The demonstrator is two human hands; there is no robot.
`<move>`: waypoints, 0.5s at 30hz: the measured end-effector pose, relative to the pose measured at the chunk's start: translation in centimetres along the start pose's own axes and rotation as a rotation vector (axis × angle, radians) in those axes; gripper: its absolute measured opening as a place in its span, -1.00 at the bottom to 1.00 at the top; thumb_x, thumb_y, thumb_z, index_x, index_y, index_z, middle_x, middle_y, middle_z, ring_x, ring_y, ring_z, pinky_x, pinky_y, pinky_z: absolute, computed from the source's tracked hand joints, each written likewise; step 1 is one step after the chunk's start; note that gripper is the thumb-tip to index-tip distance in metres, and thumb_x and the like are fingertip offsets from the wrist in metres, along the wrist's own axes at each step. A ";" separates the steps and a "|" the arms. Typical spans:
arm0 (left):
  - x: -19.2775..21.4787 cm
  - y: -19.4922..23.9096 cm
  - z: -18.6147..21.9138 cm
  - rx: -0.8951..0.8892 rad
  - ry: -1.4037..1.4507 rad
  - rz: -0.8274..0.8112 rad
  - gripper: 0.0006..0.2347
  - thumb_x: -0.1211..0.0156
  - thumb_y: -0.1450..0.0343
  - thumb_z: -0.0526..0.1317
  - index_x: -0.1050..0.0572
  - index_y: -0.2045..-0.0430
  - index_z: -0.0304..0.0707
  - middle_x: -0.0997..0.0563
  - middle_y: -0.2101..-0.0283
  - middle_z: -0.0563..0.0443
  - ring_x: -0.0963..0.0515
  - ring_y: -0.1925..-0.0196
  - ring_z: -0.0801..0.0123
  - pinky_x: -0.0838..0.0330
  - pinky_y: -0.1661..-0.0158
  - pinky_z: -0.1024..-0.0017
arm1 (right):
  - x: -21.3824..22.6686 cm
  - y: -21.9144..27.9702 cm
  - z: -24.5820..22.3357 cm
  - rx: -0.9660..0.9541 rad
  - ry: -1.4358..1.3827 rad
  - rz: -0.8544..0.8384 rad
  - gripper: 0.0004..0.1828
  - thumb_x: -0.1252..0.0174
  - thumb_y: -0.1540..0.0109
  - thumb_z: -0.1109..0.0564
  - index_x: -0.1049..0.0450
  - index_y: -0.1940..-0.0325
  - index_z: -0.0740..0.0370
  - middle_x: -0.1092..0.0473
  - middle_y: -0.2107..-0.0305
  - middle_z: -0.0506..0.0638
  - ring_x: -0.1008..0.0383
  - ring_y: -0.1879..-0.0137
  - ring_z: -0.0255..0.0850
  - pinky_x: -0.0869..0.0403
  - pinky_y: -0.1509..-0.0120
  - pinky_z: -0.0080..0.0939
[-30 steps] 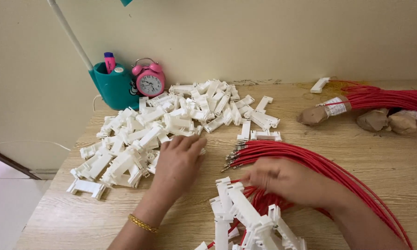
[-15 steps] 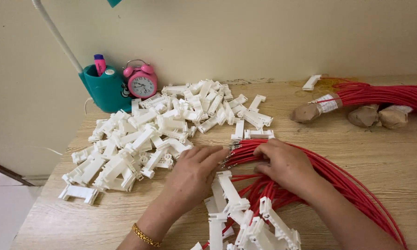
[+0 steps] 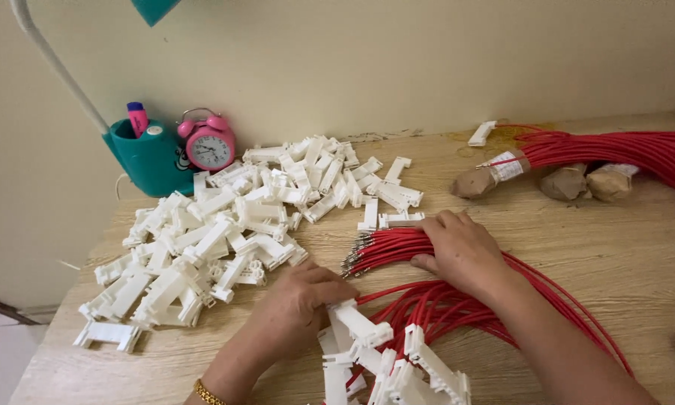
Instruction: The person repeatedly picks up white plastic clips and red wires with metal connectors from a wooden table. They insert the metal ends of the wires into the clips and place the assembled units back on the table.
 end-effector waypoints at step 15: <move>-0.4 0.1 -1.1 0.079 -0.048 0.052 -0.53 0.05 -0.12 -0.54 -0.62 0.19 -0.08 -0.66 0.30 -0.03 -0.63 0.36 0.11 -0.48 0.54 0.22 | 1.2 0.2 -0.1 0.010 -0.089 -0.262 -0.44 -0.15 -0.14 -0.04 -0.25 -0.23 -0.05 -0.17 -0.21 -0.06 -0.10 -0.34 -0.12 -0.23 -0.36 0.08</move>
Point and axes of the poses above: each hand's wrist, its own y-axis away from the middle knuckle, its own x-axis out of the back of the hand, z = x × y, the point moved 5 cm from there along -y, towards the middle knuckle
